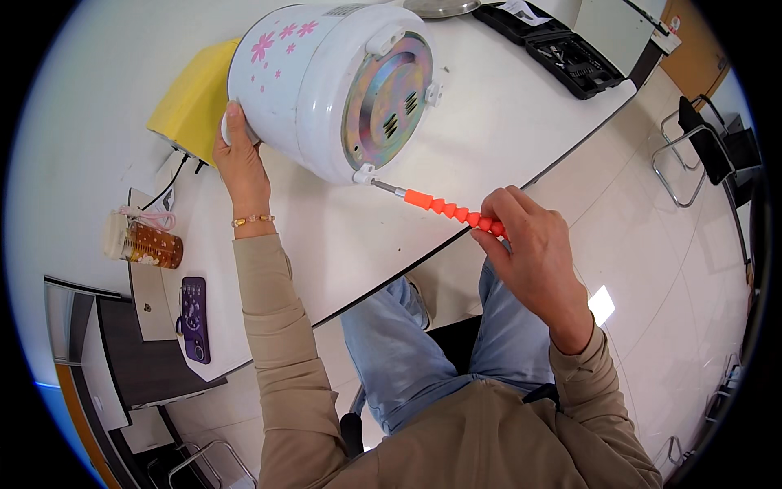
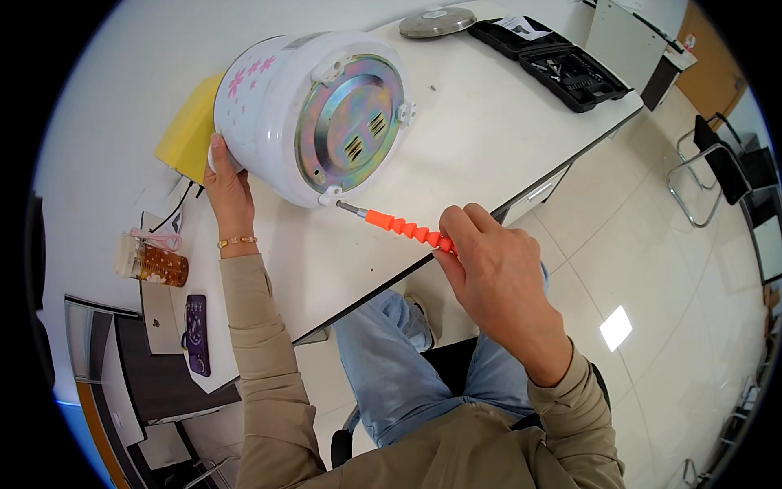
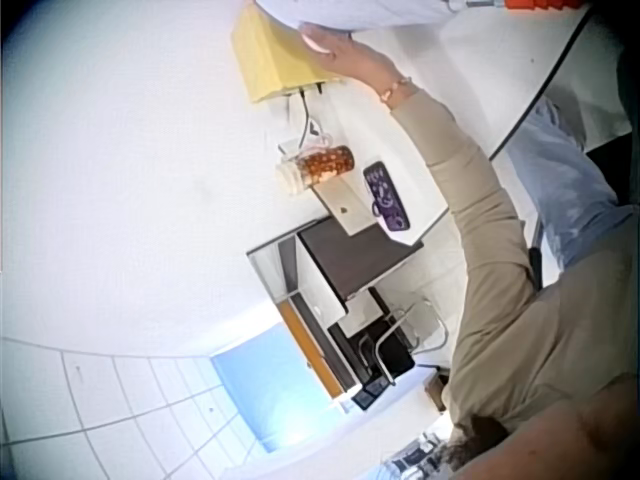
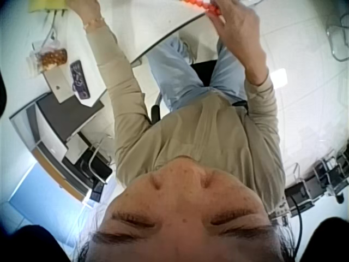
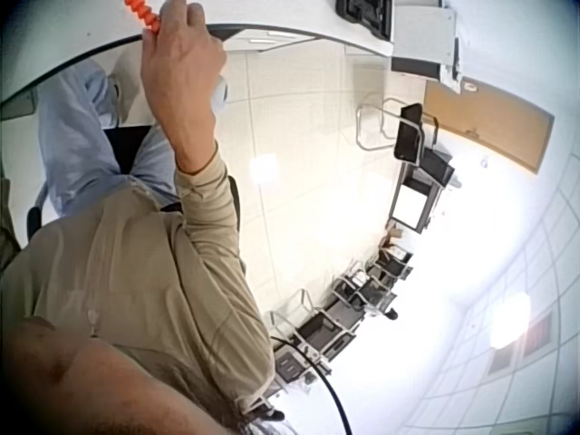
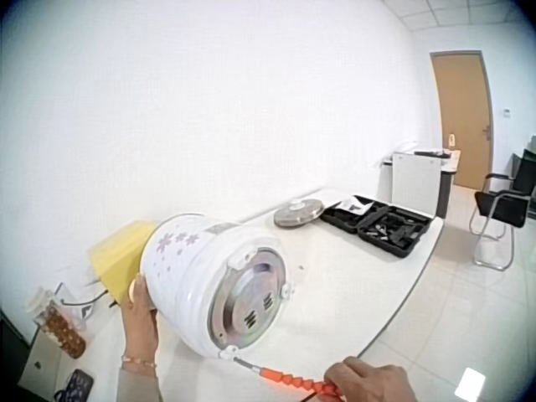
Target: The person uses a screwdriver to remove multiple screws from the base of a white appliance. They rotate the appliance to access different screw locations and place the removed screws on the table.
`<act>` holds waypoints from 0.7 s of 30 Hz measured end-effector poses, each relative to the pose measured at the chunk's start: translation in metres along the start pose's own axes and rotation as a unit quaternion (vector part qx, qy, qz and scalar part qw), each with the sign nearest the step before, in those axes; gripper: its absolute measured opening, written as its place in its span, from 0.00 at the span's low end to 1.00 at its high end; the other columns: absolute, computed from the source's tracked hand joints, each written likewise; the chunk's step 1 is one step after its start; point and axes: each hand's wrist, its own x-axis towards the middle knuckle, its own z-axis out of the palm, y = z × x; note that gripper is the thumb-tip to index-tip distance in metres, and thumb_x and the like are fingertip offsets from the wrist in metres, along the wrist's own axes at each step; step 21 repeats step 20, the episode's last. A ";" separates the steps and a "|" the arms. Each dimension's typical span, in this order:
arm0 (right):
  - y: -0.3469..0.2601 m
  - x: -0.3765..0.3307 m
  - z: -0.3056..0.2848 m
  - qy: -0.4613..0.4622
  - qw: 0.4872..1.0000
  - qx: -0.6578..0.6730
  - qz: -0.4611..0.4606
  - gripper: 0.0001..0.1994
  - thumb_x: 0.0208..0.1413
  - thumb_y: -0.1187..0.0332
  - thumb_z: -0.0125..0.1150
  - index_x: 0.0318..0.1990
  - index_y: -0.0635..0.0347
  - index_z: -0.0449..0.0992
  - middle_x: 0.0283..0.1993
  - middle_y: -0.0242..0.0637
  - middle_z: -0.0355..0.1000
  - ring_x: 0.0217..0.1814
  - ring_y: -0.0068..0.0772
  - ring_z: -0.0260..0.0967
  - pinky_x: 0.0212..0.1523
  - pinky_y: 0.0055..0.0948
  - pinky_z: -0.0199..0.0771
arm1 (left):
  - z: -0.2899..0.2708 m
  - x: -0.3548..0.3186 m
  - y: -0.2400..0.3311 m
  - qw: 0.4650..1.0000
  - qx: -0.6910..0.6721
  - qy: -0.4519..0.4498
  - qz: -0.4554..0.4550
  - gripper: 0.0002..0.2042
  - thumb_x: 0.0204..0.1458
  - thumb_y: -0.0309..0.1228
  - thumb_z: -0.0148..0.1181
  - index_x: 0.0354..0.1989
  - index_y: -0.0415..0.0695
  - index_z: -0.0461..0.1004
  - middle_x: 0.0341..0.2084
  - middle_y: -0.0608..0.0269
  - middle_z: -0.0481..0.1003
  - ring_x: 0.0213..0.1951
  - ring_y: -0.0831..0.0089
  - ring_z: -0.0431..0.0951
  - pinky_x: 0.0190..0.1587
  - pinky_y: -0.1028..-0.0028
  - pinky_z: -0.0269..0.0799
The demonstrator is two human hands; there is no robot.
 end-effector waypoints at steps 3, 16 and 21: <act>0.000 0.000 0.000 0.001 1.000 0.000 -0.001 0.09 0.50 0.68 0.64 0.32 0.59 0.69 0.26 0.34 0.67 0.20 0.39 0.64 0.20 0.34 0.61 | -0.001 0.002 -0.002 1.000 0.000 0.004 0.001 0.24 0.56 0.46 0.59 0.50 0.37 0.71 0.45 0.62 0.74 0.45 0.73 0.74 0.48 0.72 0.70; 0.000 -0.002 0.004 0.028 0.998 0.046 -0.013 0.08 0.53 0.66 0.62 0.34 0.59 0.70 0.24 0.35 0.67 0.22 0.38 0.67 0.21 0.35 0.62 | -0.001 0.000 -0.002 1.000 0.004 0.001 0.002 0.24 0.55 0.47 0.59 0.49 0.38 0.72 0.44 0.63 0.75 0.44 0.75 0.74 0.47 0.73 0.70; -0.001 -0.001 0.003 0.021 0.999 0.044 -0.014 0.11 0.53 0.66 0.62 0.39 0.59 0.69 0.29 0.36 0.69 0.24 0.38 0.69 0.22 0.34 0.64 | -0.001 0.000 -0.002 1.000 0.005 0.006 0.004 0.25 0.54 0.48 0.60 0.49 0.38 0.72 0.44 0.63 0.75 0.44 0.75 0.73 0.47 0.73 0.70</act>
